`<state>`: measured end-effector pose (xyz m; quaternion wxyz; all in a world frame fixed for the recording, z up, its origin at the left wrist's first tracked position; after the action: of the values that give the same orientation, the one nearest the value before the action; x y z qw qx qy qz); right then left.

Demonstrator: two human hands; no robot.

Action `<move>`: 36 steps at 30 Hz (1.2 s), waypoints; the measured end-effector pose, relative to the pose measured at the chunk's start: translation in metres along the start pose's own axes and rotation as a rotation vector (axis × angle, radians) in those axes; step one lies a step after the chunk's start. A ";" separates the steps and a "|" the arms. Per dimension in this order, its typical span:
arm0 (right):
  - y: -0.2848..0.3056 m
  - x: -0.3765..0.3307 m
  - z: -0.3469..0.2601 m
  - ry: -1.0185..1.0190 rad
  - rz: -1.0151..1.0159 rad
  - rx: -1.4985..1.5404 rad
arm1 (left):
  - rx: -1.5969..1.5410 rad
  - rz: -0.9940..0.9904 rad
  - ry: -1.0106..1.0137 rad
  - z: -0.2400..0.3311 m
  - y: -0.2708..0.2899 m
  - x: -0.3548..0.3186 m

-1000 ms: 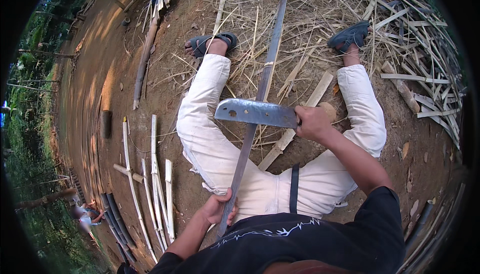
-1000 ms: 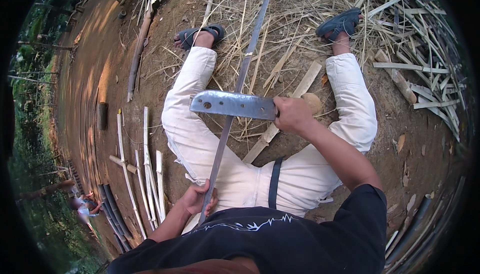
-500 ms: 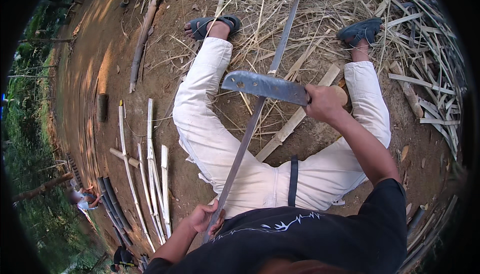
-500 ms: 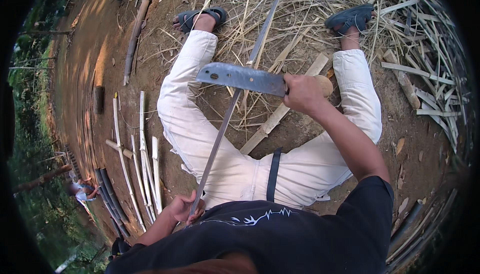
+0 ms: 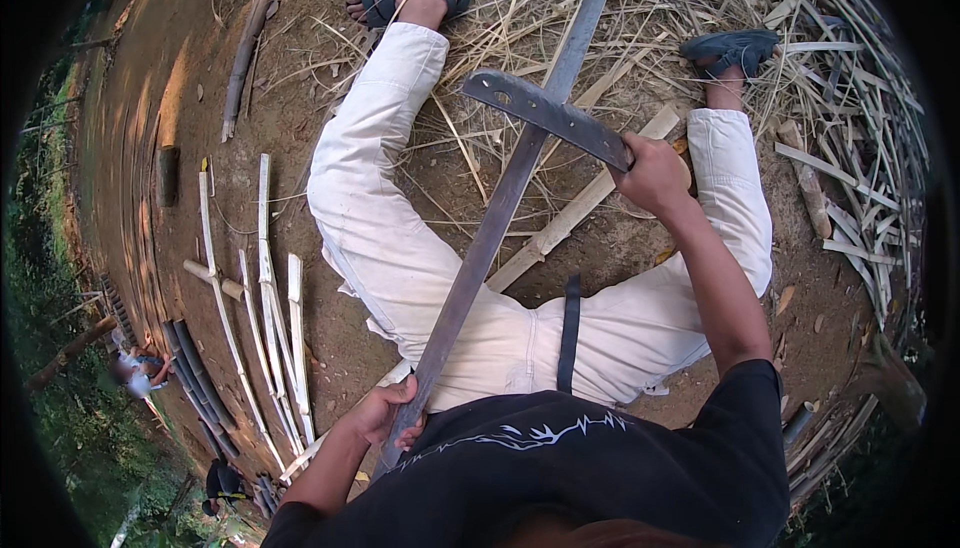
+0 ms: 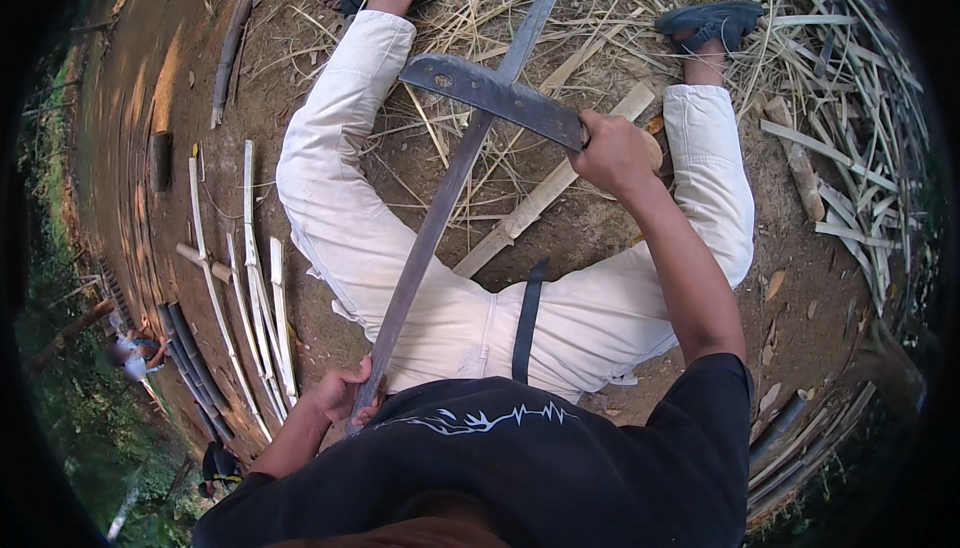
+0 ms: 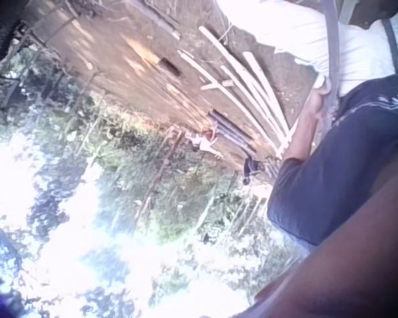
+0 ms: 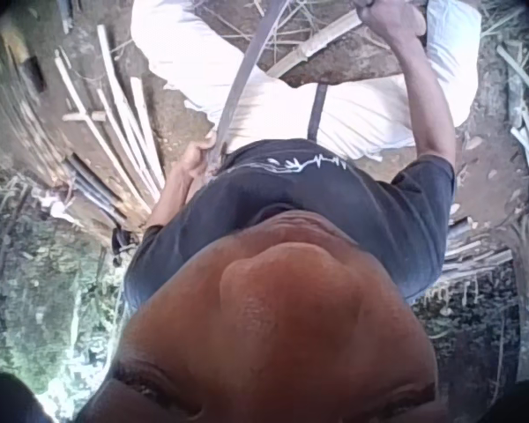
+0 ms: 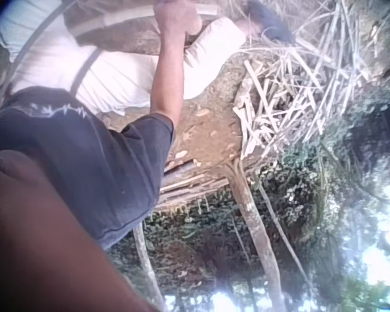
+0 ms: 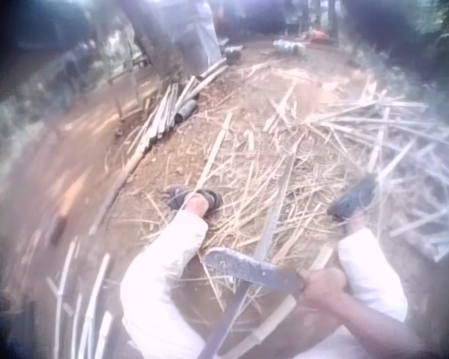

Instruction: The person peels and shapes strips of bamboo using a large blade while sitting on the ground, handling long pieces of bamboo one at a time and removing the outer layer.

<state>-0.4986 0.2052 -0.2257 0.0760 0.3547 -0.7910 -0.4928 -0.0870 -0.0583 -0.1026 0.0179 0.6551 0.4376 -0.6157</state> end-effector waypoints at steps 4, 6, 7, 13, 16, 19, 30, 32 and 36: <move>0.000 -0.011 -0.028 0.193 -0.080 -0.102 | -0.067 -0.110 -0.055 -0.012 0.008 0.008; -0.007 -0.021 -0.038 0.401 -0.126 -0.137 | -0.040 -0.086 -0.061 -0.016 0.009 0.010; -0.006 -0.013 -0.030 0.376 -0.090 -0.140 | -0.029 -0.010 -0.065 -0.021 0.007 0.007; 0.025 0.058 0.042 -0.112 0.054 -0.017 | -0.110 -0.103 -0.039 -0.034 0.024 -0.009; 0.021 0.052 0.030 0.047 -0.011 -0.075 | -0.125 -0.127 -0.045 -0.024 0.024 -0.011; 0.011 0.039 0.014 0.209 -0.133 -0.188 | -0.159 -0.121 -0.086 -0.030 0.030 -0.007; 0.046 0.125 0.066 -0.043 -0.088 -0.055 | -0.152 -0.115 -0.047 -0.029 0.052 -0.020; 0.041 0.123 0.054 0.052 -0.114 -0.133 | -0.193 -0.138 -0.014 -0.032 0.052 -0.016; 0.050 0.217 0.130 -0.534 0.011 -0.025 | -0.201 -0.179 0.050 -0.025 0.067 -0.025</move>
<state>-0.7443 0.1751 -0.2990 -0.1284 0.2070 -0.7787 -0.5782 -0.0242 -0.0994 -0.1102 0.0175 0.6232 0.5542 -0.5515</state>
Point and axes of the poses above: each hand's wrist, its own x-axis towards the middle knuckle, its own y-axis out of the back of the hand, z = x × y, the point moved 1 cm from there along x, towards the middle knuckle, and after that the axes turned 9 degrees about -z, right-handed, at the moved point
